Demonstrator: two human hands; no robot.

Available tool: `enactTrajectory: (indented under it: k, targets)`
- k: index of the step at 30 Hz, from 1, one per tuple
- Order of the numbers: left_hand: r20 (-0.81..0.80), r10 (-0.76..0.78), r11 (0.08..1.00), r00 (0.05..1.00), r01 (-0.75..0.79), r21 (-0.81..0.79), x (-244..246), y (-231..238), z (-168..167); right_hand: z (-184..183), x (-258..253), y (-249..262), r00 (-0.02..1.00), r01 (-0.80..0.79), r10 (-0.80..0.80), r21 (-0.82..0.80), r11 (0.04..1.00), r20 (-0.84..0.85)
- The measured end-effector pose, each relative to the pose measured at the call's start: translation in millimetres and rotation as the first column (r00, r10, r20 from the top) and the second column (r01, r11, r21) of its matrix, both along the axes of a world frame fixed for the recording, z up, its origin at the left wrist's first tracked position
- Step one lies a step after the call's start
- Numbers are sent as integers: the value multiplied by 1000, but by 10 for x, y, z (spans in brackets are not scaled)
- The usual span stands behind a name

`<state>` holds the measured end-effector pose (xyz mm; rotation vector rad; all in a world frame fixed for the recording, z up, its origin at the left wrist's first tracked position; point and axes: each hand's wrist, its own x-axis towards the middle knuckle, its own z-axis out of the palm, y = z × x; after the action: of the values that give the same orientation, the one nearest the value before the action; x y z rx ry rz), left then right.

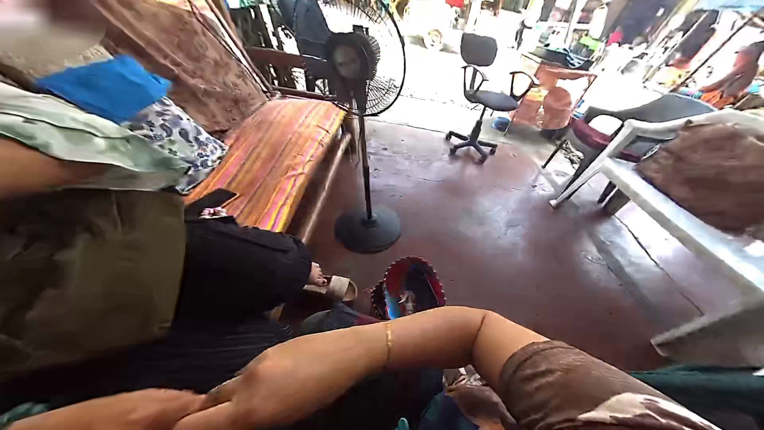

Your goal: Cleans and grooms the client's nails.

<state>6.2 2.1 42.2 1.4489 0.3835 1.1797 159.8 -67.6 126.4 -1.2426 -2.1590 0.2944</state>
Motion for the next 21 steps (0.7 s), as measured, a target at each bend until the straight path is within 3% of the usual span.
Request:
enactTrajectory:
  k: [2, 6, 8, 11, 14, 18, 21]
  targets:
    - [-44, -57, 998, 997, 56, -17, -32, 6, -65, 31, 67, -87, 999, -34, 34, 12, 999, -14]
    - [114, 118, 972, 987, -91, -217, 168, -241, -302, -103, 159, -49, 991, -110, 119, 140, 984, -58]
    - [120, 140, 966, 983, -109, -233, 182, -231, -414, -113, 172, -73, 992, -111, 117, 120, 987, -38]
    - [107, 136, 961, 985, -105, -254, 192, -242, -381, -121, 168, -80, 991, -77, 90, 134, 988, -95]
    - [113, 130, 959, 985, -96, -268, 194, -270, -344, -166, 148, -120, 998, -59, 62, 157, 986, -15]
    - [139, 102, 951, 985, -55, -303, 210, -287, -333, -185, 131, -139, 998, -28, 39, 179, 983, -56]
    - [114, 126, 938, 985, -81, -338, 219, -326, -283, -210, 127, -154, 998, -37, 27, 209, 977, 49]
